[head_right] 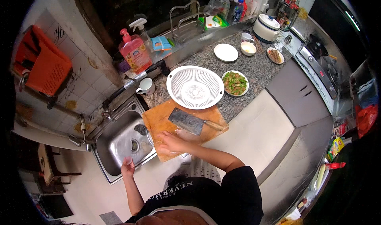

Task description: The person washes a salad spinner, a plastic container, a knife, a cutting board, and a white plate in a sink using a cloth and running water.

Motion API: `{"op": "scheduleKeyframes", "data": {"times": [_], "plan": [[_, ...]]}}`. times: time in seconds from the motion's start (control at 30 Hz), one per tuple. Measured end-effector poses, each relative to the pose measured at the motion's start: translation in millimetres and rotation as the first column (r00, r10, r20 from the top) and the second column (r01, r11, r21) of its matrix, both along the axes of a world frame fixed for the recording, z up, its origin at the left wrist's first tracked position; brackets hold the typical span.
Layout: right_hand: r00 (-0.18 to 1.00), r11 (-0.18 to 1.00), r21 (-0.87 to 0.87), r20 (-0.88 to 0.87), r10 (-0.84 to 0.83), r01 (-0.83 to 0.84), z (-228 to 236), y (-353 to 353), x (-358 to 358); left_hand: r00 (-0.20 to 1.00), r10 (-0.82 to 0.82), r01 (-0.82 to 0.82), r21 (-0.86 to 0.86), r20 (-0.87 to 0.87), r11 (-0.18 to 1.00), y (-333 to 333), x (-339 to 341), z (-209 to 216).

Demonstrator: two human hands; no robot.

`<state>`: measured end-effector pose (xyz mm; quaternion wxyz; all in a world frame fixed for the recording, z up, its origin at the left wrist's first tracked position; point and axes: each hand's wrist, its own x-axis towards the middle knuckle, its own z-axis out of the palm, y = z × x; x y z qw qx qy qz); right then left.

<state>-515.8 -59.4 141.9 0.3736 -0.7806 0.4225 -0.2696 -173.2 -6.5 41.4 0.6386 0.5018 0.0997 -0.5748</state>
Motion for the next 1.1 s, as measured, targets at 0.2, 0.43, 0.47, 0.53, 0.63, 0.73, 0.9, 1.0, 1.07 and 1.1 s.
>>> {"op": "scheduleKeyframes", "data": {"times": [0.2, 0.43, 0.47, 0.53, 0.63, 0.73, 0.9, 1.0, 1.07, 1.1], "plan": [[0.955, 0.945, 0.327, 0.281, -0.094, -0.003, 28.5, -3.6, -42.8, 0.948, -0.286, 0.309, -0.192, 0.14, 0.931, -25.9, -74.8, 82.2], [0.884, 0.751, 0.659, 0.365, -0.293, -0.022, 81.7, -32.8, -69.3, 0.819, -0.563, 0.563, -0.339, 0.109, 0.754, -40.3, -185.7, 152.6], [0.853, 0.713, 0.701, 0.394, -0.342, -0.038, 83.7, -41.0, -75.3, 0.832, -0.538, 0.55, -0.336, 0.138, 0.764, -43.5, -200.7, 159.1], [0.806, 0.673, 0.737, 0.436, -0.401, -0.064, 81.1, -65.3, -90.9, 0.845, -0.52, 0.521, -0.405, 0.122, 0.751, -57.2, -223.6, 168.4], [0.802, 0.741, 0.661, 0.378, -0.464, 0.118, 95.9, -124.6, -151.3, 0.874, -0.474, 0.466, -0.464, 0.107, 0.753, -80.9, -256.0, 191.7], [0.627, 0.702, 0.681, 0.458, -0.63, 0.208, 109.8, -198.2, -234.7, 0.886, -0.434, 0.459, -0.433, 0.162, 0.776, -98.4, -275.2, 173.4], [0.616, 0.689, 0.649, 0.409, -0.674, 0.323, 66.5, -349.0, -342.7, 0.967, -0.224, 0.244, -0.191, 0.124, 0.951, -94.9, -307.7, 124.3], [0.549, 0.668, 0.621, 0.417, -0.724, 0.409, 46.7, -415.2, -342.2, 0.995, -0.083, 0.087, -0.095, 0.053, 0.992, -76.5, -331.7, 109.5], [0.507, 0.654, 0.626, 0.434, -0.745, 0.425, 39.7, -447.5, -335.6, 0.996, -0.04, 0.045, -0.069, 0.074, 0.997, -66.5, -346.1, 113.4], [0.482, 0.645, 0.628, 0.443, -0.756, 0.435, 36.2, -460.9, -331.9, 0.996, -0.022, 0.027, -0.058, 0.085, 0.998, -62.1, -351.7, 116.2]]}}
